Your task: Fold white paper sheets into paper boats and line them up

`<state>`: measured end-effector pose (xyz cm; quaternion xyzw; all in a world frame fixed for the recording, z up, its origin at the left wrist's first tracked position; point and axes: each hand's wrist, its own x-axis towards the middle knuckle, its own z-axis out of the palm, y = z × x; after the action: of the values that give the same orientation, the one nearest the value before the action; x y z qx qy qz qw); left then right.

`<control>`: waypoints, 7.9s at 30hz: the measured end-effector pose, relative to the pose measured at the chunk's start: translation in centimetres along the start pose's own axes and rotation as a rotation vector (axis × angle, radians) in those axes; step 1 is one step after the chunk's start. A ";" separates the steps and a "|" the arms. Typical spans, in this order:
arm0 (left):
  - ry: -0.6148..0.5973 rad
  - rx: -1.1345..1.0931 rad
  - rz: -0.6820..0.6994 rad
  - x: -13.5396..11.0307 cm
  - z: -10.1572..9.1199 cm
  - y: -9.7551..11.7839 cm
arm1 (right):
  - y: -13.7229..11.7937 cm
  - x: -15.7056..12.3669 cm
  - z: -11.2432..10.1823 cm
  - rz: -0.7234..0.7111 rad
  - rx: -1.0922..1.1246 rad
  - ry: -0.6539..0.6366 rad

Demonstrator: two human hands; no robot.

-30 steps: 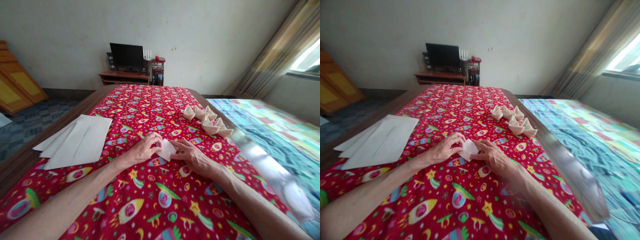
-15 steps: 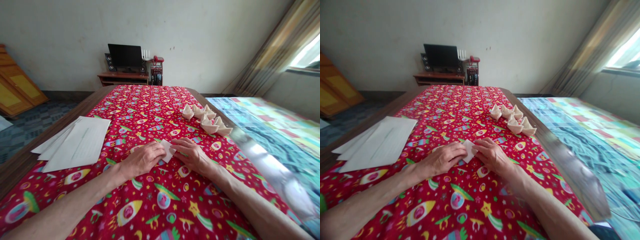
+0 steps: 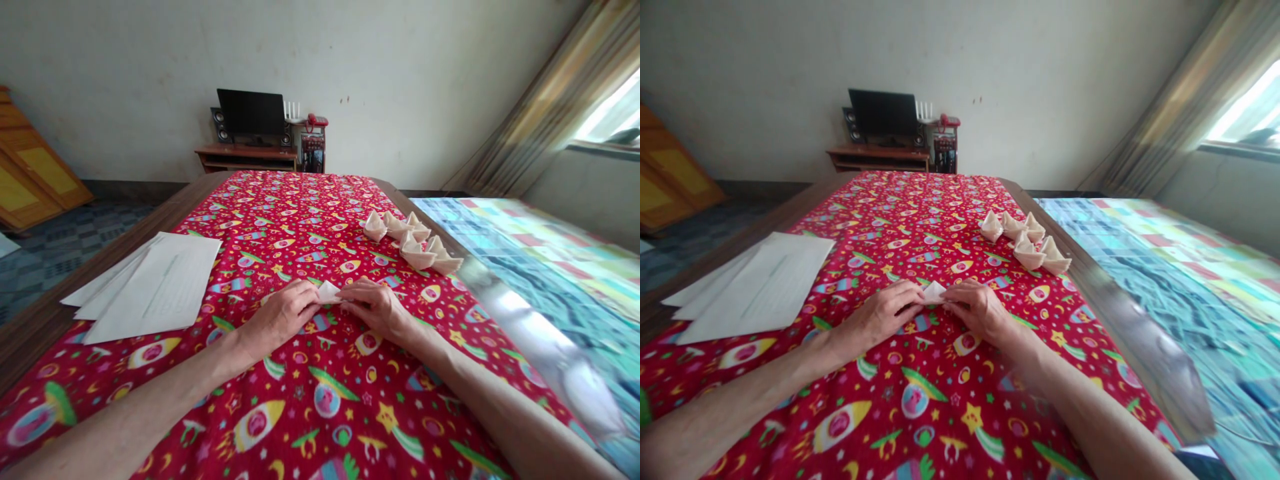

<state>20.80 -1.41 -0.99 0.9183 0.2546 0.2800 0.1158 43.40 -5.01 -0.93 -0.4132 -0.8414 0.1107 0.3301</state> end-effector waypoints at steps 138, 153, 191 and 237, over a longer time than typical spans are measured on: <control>-0.058 0.300 0.018 -1.1 -0.8 0.3 | -3.8 1.3 1.0 -0.170 -0.697 -0.207; -0.152 0.293 0.037 -1.6 -2.5 0.7 | -2.8 1.2 0.9 -0.142 -0.529 -0.195; 0.008 0.095 -0.264 -0.3 -0.6 -0.4 | -1.7 1.4 2.5 0.129 -0.357 0.031; -0.023 0.242 -0.019 -1.3 -1.5 0.2 | -3.0 1.1 2.4 -0.016 -0.361 -0.042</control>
<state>19.04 -2.16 -0.31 0.9264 0.2936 0.2357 0.0097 39.51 -5.87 -0.91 -0.4567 -0.8576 -0.0363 0.2339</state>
